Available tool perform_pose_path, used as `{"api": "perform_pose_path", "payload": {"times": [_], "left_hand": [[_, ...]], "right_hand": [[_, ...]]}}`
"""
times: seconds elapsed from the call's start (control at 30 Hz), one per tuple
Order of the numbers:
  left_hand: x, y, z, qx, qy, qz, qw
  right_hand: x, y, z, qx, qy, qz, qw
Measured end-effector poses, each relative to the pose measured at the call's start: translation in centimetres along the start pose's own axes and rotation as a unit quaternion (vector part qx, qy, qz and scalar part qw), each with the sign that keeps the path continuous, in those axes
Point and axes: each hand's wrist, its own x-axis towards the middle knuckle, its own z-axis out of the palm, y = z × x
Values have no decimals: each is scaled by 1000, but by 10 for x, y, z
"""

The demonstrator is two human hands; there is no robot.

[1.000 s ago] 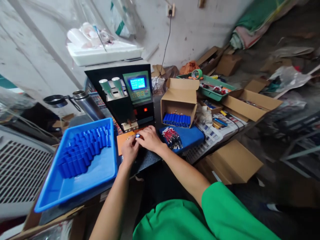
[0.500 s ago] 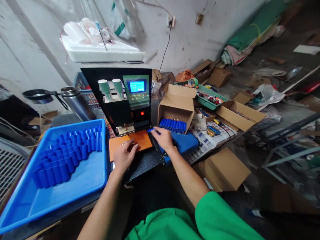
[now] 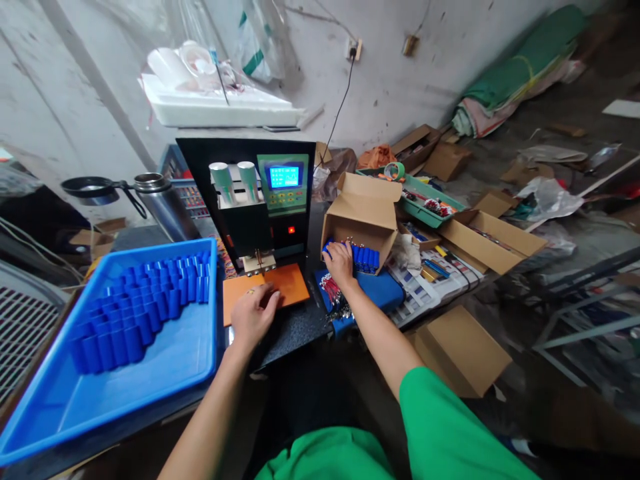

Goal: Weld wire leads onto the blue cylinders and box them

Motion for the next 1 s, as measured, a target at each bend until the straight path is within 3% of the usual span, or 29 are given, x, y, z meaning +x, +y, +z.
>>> {"api": "perform_pose_path", "payload": {"times": [0.37, 0.63, 0.73, 0.87, 1.0], "left_hand": [[-2, -2, 5, 21, 9, -14, 1000], [-1, -1, 4, 46, -2, -15, 999], [-1, 0, 3, 52, -10, -14, 999], [0, 1, 3, 49, -12, -13, 999], [1, 1, 5, 50, -10, -16, 999]], "right_hand": [[11, 15, -14, -25, -93, -16, 995], [15, 16, -13, -12, -78, -8, 997], [6, 14, -24, 21, -35, -10, 999], [-12, 21, -45, 88, 29, 71, 993], [-27, 36, -58, 120, -47, 206, 970]]}}
